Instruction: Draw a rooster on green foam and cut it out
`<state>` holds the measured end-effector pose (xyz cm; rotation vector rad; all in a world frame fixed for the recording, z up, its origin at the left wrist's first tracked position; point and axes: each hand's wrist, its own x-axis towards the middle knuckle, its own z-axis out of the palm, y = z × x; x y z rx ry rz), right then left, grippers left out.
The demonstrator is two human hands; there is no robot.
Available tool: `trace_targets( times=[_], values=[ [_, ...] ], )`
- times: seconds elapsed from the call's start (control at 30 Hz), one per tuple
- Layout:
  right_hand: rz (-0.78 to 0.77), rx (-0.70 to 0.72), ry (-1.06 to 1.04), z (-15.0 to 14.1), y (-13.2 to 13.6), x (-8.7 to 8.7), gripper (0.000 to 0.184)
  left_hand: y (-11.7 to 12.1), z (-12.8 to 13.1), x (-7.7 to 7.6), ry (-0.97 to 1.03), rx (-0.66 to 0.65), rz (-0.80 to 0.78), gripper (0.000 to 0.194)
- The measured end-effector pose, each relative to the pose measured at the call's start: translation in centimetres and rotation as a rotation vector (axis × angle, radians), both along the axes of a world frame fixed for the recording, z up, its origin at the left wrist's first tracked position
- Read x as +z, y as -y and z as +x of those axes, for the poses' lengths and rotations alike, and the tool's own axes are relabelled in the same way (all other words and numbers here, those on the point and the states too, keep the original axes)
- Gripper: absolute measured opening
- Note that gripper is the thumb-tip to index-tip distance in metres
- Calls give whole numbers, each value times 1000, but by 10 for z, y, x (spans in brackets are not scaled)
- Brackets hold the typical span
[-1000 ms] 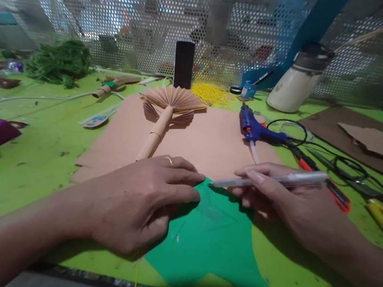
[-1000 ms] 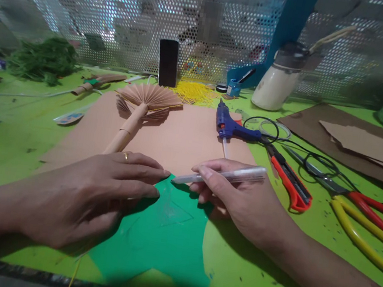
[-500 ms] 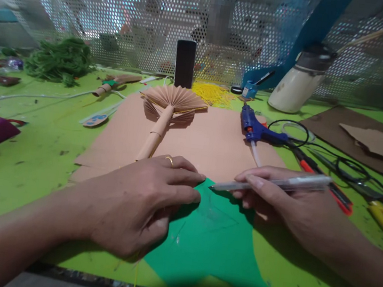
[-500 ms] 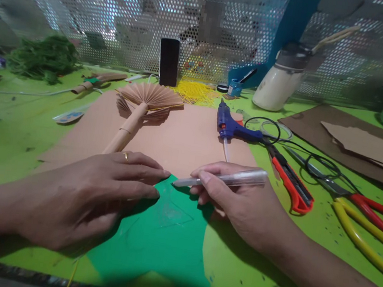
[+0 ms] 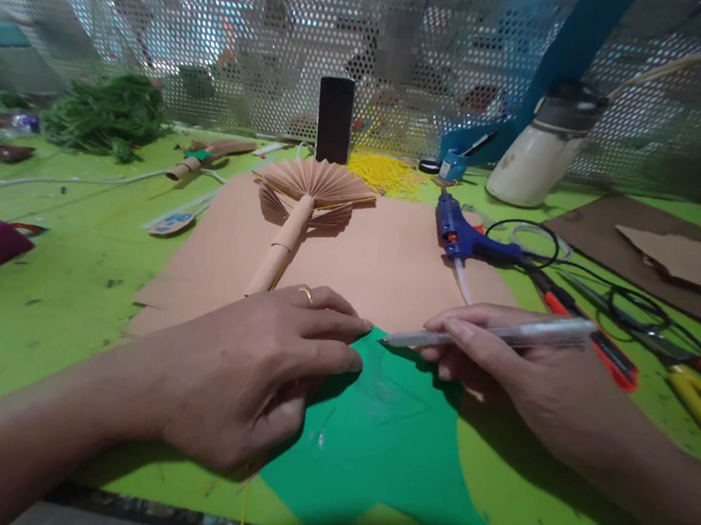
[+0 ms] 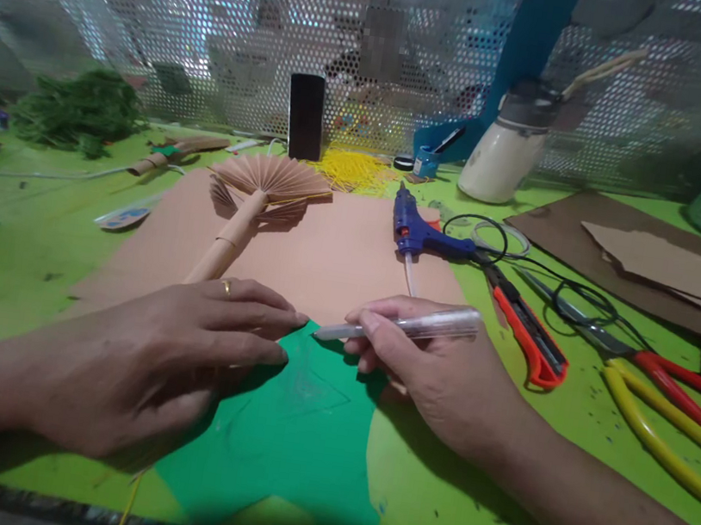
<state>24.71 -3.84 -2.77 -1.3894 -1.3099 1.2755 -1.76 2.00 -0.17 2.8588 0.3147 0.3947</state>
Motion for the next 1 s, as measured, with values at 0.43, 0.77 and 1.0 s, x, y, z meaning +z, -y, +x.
trace_targets(
  times=[0.43, 0.77, 1.0],
  values=[
    [-1, -18, -14, -1, -1, -1, 22, 0, 0, -1, 7, -1, -21, 41],
    [13, -5, 3, 0, 0, 1, 22, 1, 0, 0, -26, 8, -10, 43],
    [6, 3, -4, 1, 1, -2, 22, 0, 0, -1, -40, 8, -17, 41]
  ],
)
